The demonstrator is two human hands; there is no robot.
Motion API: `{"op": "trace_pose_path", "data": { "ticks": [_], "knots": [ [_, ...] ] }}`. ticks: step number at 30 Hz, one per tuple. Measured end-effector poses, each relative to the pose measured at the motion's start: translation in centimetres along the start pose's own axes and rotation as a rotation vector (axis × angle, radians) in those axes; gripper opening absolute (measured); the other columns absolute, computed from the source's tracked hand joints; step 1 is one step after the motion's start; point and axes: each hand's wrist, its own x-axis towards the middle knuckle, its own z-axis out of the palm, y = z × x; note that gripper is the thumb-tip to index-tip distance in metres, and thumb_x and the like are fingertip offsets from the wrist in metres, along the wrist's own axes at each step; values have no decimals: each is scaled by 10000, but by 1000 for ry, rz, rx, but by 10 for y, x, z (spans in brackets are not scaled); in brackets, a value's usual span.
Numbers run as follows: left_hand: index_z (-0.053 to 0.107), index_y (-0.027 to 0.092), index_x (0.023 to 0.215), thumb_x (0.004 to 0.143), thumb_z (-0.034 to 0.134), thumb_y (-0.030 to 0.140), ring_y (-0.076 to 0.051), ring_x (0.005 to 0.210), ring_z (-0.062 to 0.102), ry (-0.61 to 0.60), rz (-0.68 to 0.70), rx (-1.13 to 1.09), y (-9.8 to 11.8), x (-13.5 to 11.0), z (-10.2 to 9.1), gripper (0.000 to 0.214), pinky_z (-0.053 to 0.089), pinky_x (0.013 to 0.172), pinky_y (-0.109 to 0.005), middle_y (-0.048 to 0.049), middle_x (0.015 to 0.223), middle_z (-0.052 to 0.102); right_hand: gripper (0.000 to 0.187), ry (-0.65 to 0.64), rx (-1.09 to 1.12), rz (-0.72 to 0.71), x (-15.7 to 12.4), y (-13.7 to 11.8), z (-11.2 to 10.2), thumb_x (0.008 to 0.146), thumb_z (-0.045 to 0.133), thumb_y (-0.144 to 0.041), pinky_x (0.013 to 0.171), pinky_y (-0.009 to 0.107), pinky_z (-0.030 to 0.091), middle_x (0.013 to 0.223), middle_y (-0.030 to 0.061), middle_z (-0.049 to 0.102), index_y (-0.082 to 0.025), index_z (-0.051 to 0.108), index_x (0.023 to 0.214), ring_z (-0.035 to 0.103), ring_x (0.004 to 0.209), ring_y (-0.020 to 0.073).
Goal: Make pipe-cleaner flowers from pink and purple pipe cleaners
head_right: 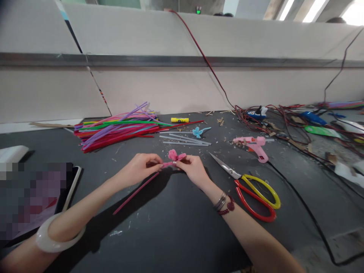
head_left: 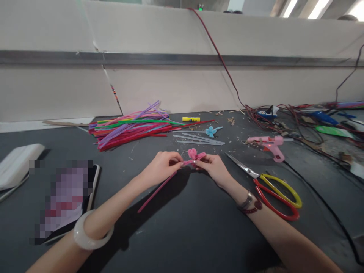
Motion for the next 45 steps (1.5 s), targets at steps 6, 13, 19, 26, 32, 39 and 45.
{"op": "trace_pose_path", "data": {
  "ticks": [6,13,19,26,32,39,45],
  "knots": [
    [625,153,786,744,479,115,-121,663,609,126,96,25,11,-2,-4,157,469,657,-212,-20,746,669,141,-12,157,18,-4,-5,2,619,694,-264,620,253,470,630,21,655,-140,674,682,586,578,104],
    [625,150,741,723,489,67,-127,676,593,273,261,222,13,-2,-3,161,443,646,-226,-29,741,655,104,-25,187,-35,-5,-7,3,640,693,-227,603,227,460,646,0,653,-157,680,715,567,562,81],
    [627,152,734,708,519,73,-119,657,587,296,277,174,14,-3,-3,136,449,640,-223,-19,723,652,62,-61,166,-76,-9,-11,5,651,689,-204,595,222,438,615,-2,643,-157,668,687,561,569,85],
    [666,147,793,732,561,164,-129,692,620,156,127,-168,20,-4,-6,123,490,691,-222,-29,774,683,69,-77,238,-44,-10,-10,6,638,700,-191,575,213,414,610,-8,627,-151,660,676,545,563,81],
    [694,131,828,717,622,249,-167,787,629,6,-119,-608,8,2,-8,177,499,735,-259,-70,869,698,105,-95,334,76,-12,-14,7,633,707,-197,612,212,443,655,-1,641,-142,672,715,566,582,78],
    [698,140,785,681,674,268,-106,635,620,31,-342,-852,7,3,-9,167,514,690,-237,-40,691,689,123,-118,379,129,-12,-14,6,650,709,-242,608,202,465,662,21,665,-141,672,710,591,593,85],
    [679,135,701,669,687,277,-104,629,622,64,-388,-901,10,2,-10,146,515,687,-231,-27,654,667,120,-114,370,119,-11,-14,4,669,697,-250,607,201,475,679,24,671,-144,666,719,597,604,88]
  ]
}}
